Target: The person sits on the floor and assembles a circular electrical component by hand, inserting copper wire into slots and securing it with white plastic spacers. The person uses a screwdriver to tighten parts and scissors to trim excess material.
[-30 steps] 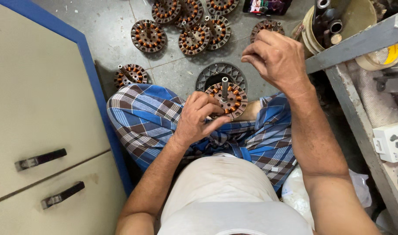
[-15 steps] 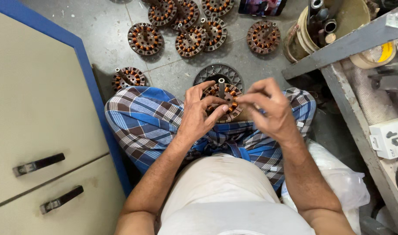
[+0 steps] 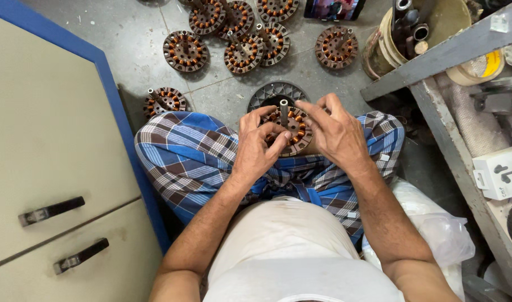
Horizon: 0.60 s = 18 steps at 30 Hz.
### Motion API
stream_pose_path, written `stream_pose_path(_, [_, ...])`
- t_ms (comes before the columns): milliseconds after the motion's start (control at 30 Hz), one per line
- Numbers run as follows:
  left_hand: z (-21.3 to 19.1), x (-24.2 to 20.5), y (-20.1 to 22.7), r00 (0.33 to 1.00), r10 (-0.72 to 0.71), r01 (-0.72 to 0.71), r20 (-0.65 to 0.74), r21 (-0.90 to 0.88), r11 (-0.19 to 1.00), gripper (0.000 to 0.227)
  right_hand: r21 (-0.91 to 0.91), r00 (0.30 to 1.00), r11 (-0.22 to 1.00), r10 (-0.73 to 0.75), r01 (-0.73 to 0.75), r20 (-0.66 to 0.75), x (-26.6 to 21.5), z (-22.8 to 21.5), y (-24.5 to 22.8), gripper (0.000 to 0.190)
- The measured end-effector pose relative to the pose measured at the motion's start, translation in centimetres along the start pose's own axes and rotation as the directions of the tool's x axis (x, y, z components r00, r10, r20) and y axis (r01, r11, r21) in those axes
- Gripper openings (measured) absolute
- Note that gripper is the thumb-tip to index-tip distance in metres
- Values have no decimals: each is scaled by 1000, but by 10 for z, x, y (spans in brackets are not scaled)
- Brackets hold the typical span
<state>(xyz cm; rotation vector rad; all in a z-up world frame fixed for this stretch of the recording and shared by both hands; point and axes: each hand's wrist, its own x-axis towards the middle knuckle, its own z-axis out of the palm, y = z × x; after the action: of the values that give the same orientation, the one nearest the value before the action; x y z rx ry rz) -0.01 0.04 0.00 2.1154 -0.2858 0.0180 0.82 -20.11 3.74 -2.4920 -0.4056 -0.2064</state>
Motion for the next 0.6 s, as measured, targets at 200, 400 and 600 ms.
stream_pose_path(200, [-6, -1, -2, 999, -11, 12, -30, 24, 1000, 18, 108, 984, 979, 175, -170, -40, 3, 5, 5, 20])
stream_pose_path(400, [-10, 0, -2, 997, -74, 75, -25, 36, 997, 18, 165, 981, 968, 179, -188, 70, 8, 21, 13, 22])
stream_pose_path(600, [-14, -1, -4, 995, -90, 93, -39, 71, 993, 18, 403, 958, 870, 271, -284, 92, -2, 22, 33, 18])
